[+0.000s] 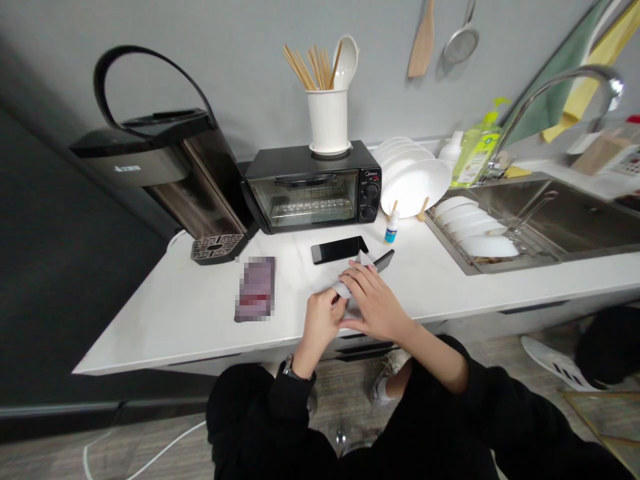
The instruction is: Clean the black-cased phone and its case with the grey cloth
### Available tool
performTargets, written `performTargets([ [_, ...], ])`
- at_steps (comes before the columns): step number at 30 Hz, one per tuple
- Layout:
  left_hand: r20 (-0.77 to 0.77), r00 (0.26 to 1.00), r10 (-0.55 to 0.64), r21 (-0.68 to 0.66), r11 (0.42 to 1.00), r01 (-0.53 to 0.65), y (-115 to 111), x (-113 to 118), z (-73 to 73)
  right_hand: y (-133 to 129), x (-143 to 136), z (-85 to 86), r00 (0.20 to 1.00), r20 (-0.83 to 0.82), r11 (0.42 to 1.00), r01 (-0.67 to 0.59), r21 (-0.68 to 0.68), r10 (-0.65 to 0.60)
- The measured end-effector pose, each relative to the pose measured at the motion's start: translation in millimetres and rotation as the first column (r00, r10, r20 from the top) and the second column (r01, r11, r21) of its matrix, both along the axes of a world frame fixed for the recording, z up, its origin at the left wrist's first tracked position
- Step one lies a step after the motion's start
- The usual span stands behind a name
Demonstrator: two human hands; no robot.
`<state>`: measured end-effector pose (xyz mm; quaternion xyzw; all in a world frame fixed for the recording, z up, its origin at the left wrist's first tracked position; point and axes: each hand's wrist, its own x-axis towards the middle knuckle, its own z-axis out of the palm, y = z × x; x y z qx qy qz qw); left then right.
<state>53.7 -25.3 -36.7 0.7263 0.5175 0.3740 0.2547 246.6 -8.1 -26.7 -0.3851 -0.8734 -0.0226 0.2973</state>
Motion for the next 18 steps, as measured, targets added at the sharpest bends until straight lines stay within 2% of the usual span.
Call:
performTargets([
  [1, 0.01, 1.0, 0.002, -0.007, 1.0, -0.002, 0.4, 0.1, -0.3, 0.5, 1.3, -0.1, 0.999, -0.018, 1.0, 0.03, 0.01, -0.029],
  [4, 0.065, 0.998, -0.001, -0.022, 1.0, 0.003, 1.6, 0.8, -1.3, 1.3, 3.0, 0.3, 0.961, -0.127, 0.968, 0.252, 0.024, -0.247],
  [5, 0.071, 0.997, -0.003, -0.024, 1.0, 0.004, 1.9, 0.8, -1.6, 0.0, 1.6, 0.5, 0.96, -0.13, 0.967, 0.254, 0.018, -0.249],
  [8, 0.053, 0.999, -0.002, -0.023, 1.0, 0.003, 2.8, 0.4, -2.4, -4.8, -3.9, 0.9, 0.999, -0.026, 1.0, 0.02, -0.01, -0.02],
  [9, 0.054, 0.999, -0.003, -0.023, 1.0, 0.005, 2.9, 0.3, -2.3, -4.9, -3.8, 0.9, 1.0, -0.008, 1.0, -0.02, -0.012, 0.02],
  [10, 0.06, 0.998, -0.003, -0.026, 1.0, 0.004, 2.9, 0.3, -2.1, -3.9, -2.6, 0.6, 1.0, -0.015, 1.0, 0.005, -0.005, -0.005],
  [13, 0.098, 0.995, 0.001, -0.037, 0.999, 0.002, 2.3, 1.0, -0.9, 0.5, 2.9, -0.6, 0.961, -0.124, 0.968, 0.251, 0.017, -0.247],
  [14, 0.104, 0.995, -0.002, -0.038, 0.999, 0.006, 2.1, 1.1, -0.6, 0.4, 3.2, -1.0, 0.953, -0.136, 0.962, 0.274, 0.011, -0.269],
  [15, 0.103, 0.995, -0.01, -0.037, 0.999, 0.014, 2.0, 1.0, -0.7, -0.8, 2.3, -1.1, 0.966, -0.118, 0.972, 0.234, 0.003, -0.232],
  [18, 0.085, 0.996, -0.037, -0.039, 0.998, 0.041, 2.3, 0.3, -2.6, -6.3, -2.2, 0.3, 1.0, -0.011, 1.0, 0.005, -0.018, -0.005],
])
